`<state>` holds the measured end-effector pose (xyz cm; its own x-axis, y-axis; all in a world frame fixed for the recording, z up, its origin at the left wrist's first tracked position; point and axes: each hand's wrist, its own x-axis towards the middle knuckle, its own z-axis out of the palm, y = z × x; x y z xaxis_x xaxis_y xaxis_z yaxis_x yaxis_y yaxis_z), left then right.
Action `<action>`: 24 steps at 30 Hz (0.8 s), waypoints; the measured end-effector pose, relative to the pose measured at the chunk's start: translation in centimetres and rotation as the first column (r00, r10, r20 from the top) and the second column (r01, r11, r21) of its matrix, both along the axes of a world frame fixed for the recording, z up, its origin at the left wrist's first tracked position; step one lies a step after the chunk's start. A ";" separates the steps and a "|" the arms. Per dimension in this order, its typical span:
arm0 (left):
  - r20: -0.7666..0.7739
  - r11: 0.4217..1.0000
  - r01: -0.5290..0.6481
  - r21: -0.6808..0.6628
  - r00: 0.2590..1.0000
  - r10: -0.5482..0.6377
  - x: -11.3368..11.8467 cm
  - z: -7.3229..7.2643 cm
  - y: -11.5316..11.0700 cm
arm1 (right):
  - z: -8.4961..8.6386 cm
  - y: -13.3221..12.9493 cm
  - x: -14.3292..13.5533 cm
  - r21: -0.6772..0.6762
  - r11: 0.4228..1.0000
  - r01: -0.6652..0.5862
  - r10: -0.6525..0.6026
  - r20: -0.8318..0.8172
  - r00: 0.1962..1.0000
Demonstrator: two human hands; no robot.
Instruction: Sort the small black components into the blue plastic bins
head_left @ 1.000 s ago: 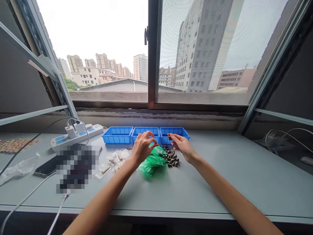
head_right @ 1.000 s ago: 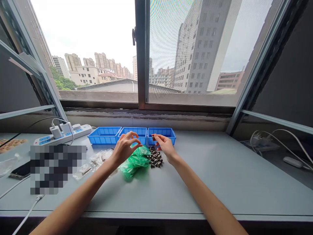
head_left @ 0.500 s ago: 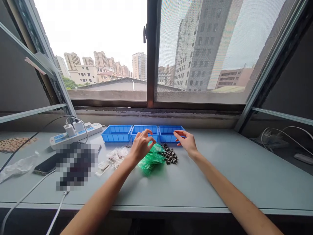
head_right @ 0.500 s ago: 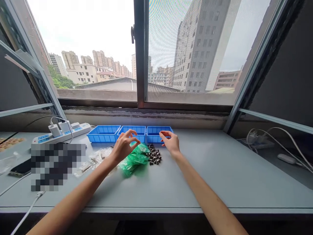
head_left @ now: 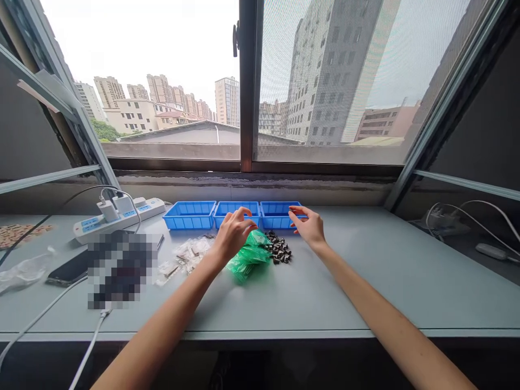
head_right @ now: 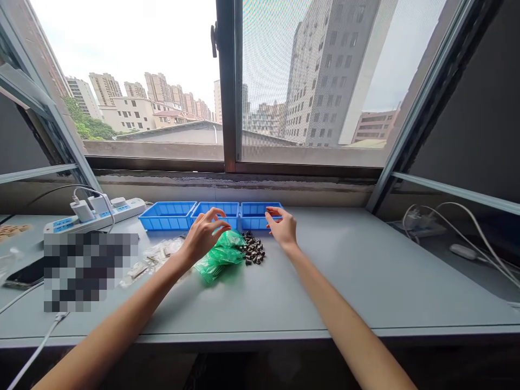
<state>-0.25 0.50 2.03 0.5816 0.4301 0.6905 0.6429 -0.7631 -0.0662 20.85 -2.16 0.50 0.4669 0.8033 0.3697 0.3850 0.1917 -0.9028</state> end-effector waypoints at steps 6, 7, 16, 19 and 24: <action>0.015 0.999 0.022 0.031 1.000 -0.022 0.0 0.0 0.1 | 0.6 -0.2 0.0 -0.063 0.967 -0.247 0.254 0.147 0.956; 0.010 0.999 0.024 0.030 1.000 -0.025 0.0 0.0 0.1 | 0.6 -0.3 -0.1 -0.083 0.959 -0.271 0.283 0.209 0.936; -0.032 0.999 0.026 -0.023 0.999 -0.027 0.0 0.3 -0.4 | 1.4 -1.8 0.3 -0.430 0.873 -0.230 0.459 0.567 0.684; -0.021 0.999 0.025 -0.026 0.999 -0.025 0.1 0.3 -0.4 | 2.0 -2.0 1.1 -0.528 0.826 -0.194 0.491 0.508 0.708; -0.014 1.000 0.026 -0.017 1.000 -0.026 0.1 0.2 -0.5 | 2.0 -2.1 2.2 -0.698 0.644 -0.313 0.649 0.282 0.707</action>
<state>-0.10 0.03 2.23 0.6025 0.4261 0.6749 0.6219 -0.7806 -0.0622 23.06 -4.21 2.54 -0.1558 0.9703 -0.1853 0.7851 0.0078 -0.6194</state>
